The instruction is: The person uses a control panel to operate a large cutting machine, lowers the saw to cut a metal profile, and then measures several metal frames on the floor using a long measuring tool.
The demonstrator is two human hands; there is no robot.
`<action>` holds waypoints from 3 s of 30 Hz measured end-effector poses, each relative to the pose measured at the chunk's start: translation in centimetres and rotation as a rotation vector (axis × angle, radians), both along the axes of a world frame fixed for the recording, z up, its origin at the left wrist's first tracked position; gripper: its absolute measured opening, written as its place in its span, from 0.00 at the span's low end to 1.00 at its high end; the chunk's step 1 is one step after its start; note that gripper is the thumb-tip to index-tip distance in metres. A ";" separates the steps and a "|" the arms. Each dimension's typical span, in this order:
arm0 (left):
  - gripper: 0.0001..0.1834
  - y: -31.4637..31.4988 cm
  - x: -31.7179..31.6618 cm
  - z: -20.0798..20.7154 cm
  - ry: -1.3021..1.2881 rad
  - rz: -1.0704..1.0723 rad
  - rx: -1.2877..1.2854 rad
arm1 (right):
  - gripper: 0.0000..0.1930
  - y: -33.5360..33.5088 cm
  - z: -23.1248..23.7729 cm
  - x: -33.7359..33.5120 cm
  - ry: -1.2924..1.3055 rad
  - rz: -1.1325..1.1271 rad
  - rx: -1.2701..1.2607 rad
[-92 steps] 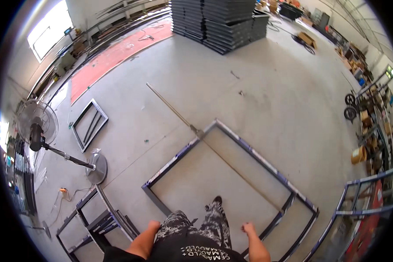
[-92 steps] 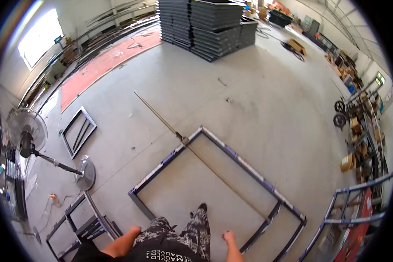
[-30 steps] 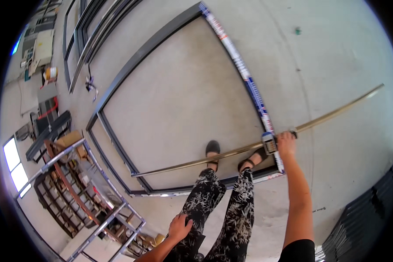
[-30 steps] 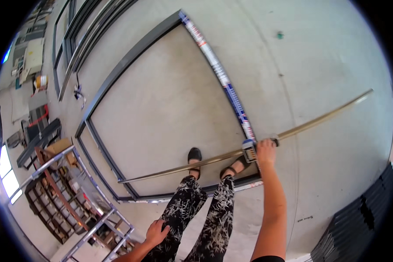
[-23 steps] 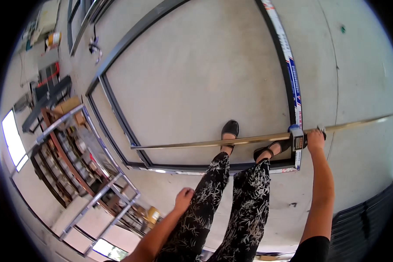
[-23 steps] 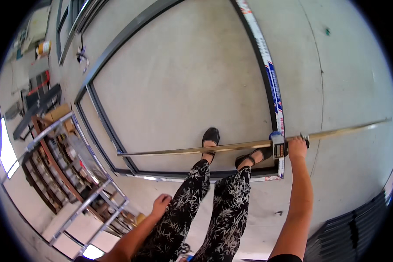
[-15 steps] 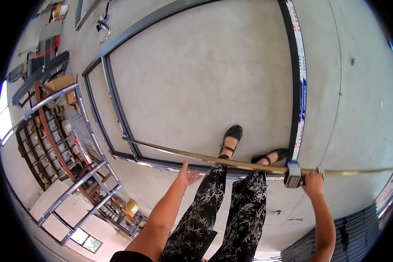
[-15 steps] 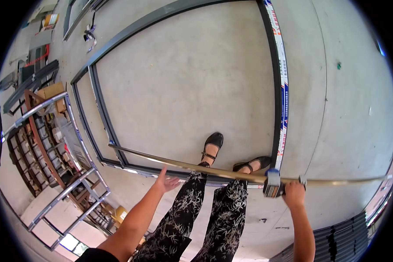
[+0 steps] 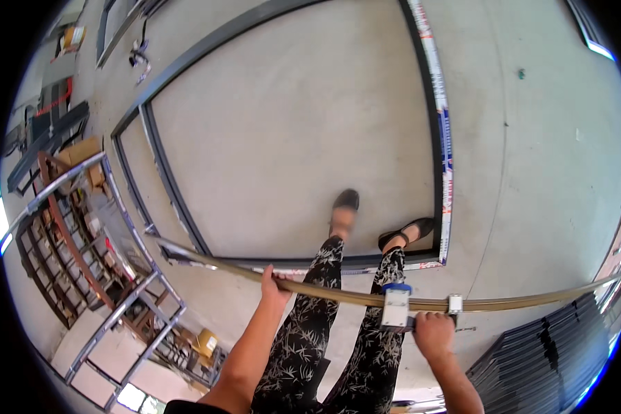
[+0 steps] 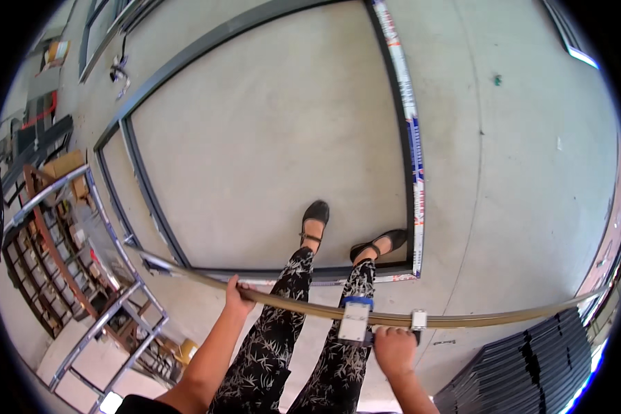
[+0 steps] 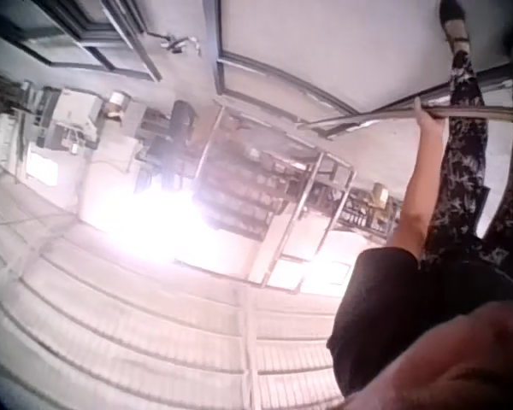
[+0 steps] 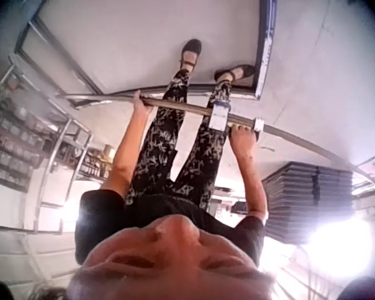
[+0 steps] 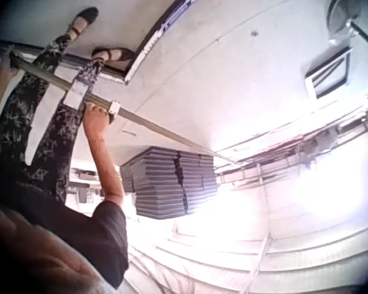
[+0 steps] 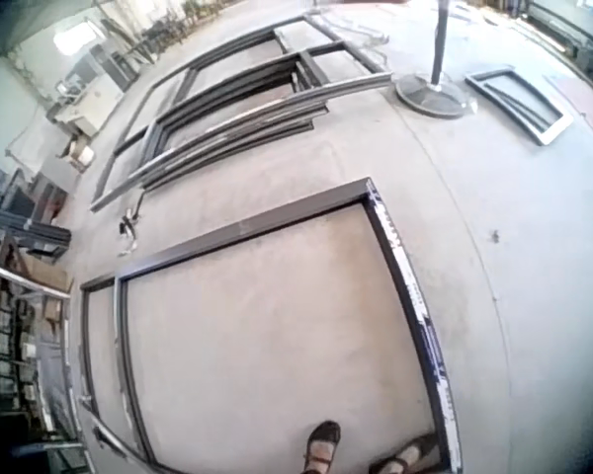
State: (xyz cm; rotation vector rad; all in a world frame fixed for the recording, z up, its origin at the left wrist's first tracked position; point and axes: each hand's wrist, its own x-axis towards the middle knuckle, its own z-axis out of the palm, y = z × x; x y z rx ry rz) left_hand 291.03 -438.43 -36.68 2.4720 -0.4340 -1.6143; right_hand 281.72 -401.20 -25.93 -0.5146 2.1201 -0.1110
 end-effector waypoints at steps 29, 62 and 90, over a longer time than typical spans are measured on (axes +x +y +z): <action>0.19 31.9 -29.2 0.5 0.278 -1.380 -0.257 | 0.16 11.7 11.8 20.1 -0.214 -1.154 0.207; 0.29 25.5 -40.8 -19.1 0.120 -1.799 -0.187 | 0.14 7.3 -10.6 9.5 -0.207 -1.432 0.091; 0.20 29.9 -40.3 -29.4 0.115 -1.691 -0.231 | 0.18 14.3 -28.4 18.8 -0.053 -1.314 0.098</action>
